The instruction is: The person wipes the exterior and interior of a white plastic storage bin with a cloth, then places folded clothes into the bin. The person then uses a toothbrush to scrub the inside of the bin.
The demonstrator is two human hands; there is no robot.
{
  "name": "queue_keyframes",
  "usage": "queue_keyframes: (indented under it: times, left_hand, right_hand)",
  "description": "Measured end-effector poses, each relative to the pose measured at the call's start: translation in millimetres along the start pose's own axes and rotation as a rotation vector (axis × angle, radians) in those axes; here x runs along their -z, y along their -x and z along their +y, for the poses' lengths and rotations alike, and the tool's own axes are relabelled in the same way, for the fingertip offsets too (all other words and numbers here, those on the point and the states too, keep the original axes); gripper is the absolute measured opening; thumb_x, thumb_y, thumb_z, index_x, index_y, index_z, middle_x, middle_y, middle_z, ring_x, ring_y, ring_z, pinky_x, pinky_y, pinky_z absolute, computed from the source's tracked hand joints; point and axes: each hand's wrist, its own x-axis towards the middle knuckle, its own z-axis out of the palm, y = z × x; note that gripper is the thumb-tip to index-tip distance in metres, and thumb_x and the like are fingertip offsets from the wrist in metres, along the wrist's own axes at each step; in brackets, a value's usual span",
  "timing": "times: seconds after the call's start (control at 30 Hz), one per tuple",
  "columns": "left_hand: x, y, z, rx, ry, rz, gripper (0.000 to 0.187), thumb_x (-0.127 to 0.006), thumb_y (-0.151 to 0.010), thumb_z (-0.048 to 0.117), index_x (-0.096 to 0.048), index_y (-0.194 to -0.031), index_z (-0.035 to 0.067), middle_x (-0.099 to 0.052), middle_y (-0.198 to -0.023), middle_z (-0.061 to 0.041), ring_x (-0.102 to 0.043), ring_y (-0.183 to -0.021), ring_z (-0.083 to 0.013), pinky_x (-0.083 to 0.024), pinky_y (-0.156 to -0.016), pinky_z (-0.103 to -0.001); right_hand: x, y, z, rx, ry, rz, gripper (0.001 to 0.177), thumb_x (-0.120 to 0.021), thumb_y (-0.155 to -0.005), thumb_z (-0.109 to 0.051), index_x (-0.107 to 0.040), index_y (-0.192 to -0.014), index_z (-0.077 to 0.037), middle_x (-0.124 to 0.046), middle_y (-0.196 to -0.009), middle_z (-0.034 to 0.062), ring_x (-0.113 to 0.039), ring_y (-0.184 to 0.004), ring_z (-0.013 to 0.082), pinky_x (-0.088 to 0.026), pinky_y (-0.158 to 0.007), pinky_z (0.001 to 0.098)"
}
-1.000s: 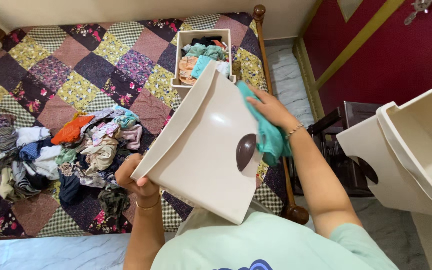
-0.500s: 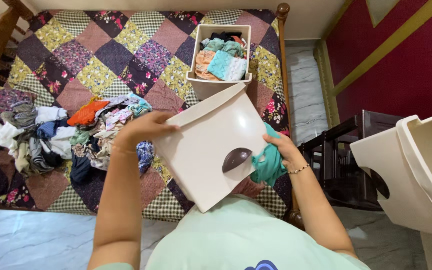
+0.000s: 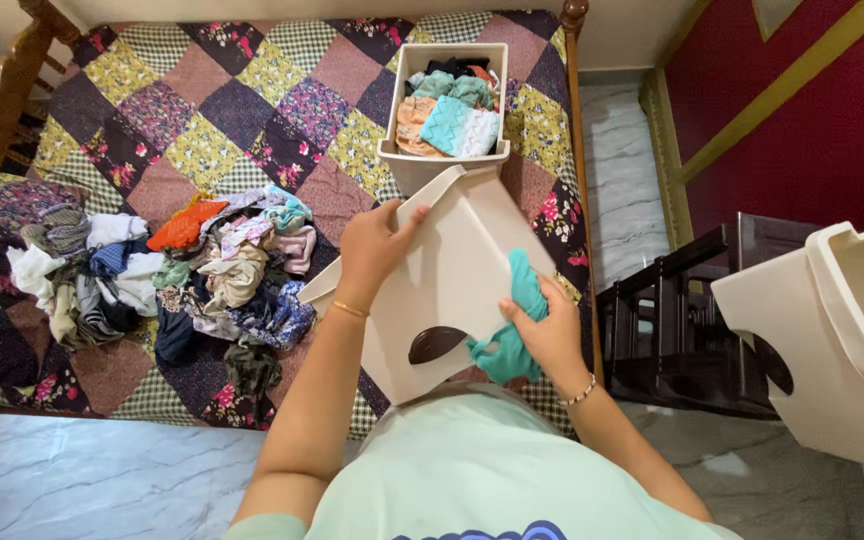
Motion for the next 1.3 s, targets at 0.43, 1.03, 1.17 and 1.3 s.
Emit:
queue_keyframes:
  times: [0.43, 1.03, 1.17, 1.3]
  left_hand:
    - [31.3, 52.0, 64.3, -0.225, 0.184, 0.480, 0.048, -0.079, -0.086, 0.039, -0.058, -0.056, 0.008, -0.048, -0.052, -0.008, -0.047, -0.044, -0.0260, -0.032, -0.048, -0.040]
    - [50.5, 55.0, 20.6, -0.372, 0.509, 0.631, 0.058, -0.055, -0.103, 0.037, -0.045, -0.055, 0.007, -0.036, -0.051, -0.003, -0.037, -0.048, -0.0186, -0.025, -0.057, -0.037]
    - [58.8, 66.6, 44.0, -0.535, 0.365, 0.497, 0.049, -0.059, -0.099, 0.028, -0.043, -0.058, 0.007, -0.038, -0.056, -0.007, -0.040, -0.054, -0.0260, -0.027, -0.061, -0.040]
    - [63.9, 72.1, 60.8, -0.542, 0.447, 0.429, 0.040, -0.061, -0.090, 0.020, -0.041, -0.058, 0.006, -0.037, -0.056, -0.008, -0.039, -0.054, -0.0266, -0.028, -0.061, -0.040]
  right_hand:
    - [-15.2, -33.4, -109.6, 0.298, -0.110, -0.157, 0.046, -0.079, -0.084, -0.015, -0.065, -0.125, 0.002, -0.066, -0.125, 0.0162, -0.065, -0.114, 0.0317, -0.052, -0.097, 0.0393]
    - [45.9, 3.1, -44.1, 0.695, 0.139, -0.047, 0.040, -0.064, -0.055, 0.006, -0.074, -0.092, -0.006, -0.073, -0.091, 0.0098, -0.067, -0.087, 0.0271, -0.056, -0.081, 0.0413]
    - [41.8, -38.0, -60.2, 0.565, 0.296, 0.433, 0.036, -0.070, -0.073, 0.007, -0.070, -0.109, 0.002, -0.070, -0.115, 0.0173, -0.067, -0.106, 0.0360, -0.055, -0.094, 0.0449]
    - [0.8, -40.3, -79.8, 0.639, 0.201, 0.295, 0.023, -0.079, -0.075, -0.004, -0.069, -0.095, -0.003, -0.066, -0.105, 0.0126, -0.064, -0.102, 0.0318, -0.053, -0.089, 0.0450]
